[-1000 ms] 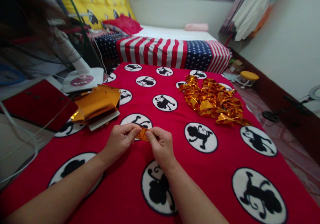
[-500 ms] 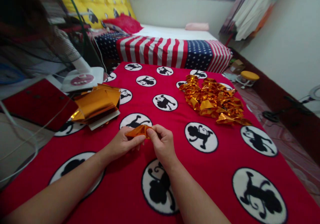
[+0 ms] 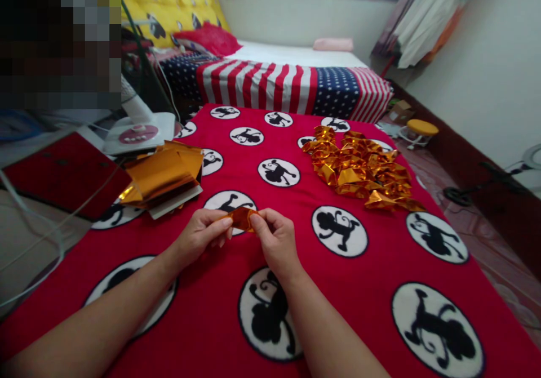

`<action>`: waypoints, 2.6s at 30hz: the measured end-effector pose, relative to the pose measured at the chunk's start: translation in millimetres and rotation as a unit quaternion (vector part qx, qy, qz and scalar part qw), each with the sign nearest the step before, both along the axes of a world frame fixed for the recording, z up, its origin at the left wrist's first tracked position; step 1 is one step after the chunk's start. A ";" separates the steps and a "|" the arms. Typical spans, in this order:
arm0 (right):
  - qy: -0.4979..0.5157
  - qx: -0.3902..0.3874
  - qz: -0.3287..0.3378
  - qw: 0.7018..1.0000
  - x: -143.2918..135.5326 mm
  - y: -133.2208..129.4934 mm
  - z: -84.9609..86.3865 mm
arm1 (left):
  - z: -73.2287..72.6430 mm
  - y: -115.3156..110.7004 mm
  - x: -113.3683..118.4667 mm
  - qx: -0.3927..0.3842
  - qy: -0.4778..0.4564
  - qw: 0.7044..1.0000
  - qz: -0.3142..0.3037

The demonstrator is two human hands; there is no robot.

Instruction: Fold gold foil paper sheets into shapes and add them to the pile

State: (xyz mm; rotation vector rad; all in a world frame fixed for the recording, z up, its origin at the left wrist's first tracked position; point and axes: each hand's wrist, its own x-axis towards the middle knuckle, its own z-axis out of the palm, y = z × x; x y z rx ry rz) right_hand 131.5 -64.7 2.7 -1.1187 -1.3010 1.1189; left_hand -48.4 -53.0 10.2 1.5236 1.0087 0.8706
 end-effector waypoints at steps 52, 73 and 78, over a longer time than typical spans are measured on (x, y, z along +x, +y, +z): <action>0.222 -0.041 -0.095 0.970 -7.4 1.7 -12.5 | -16.2 11.7 1.7 0.041 -0.202 0.944 0.258; 0.088 -0.003 -0.058 0.994 -15.0 -8.2 -11.2 | -6.0 -4.8 24.0 0.073 -0.070 0.979 0.176; 0.085 0.004 -0.067 0.994 -12.6 -6.3 -12.3 | -12.1 0.0 18.2 0.077 -0.126 0.964 0.223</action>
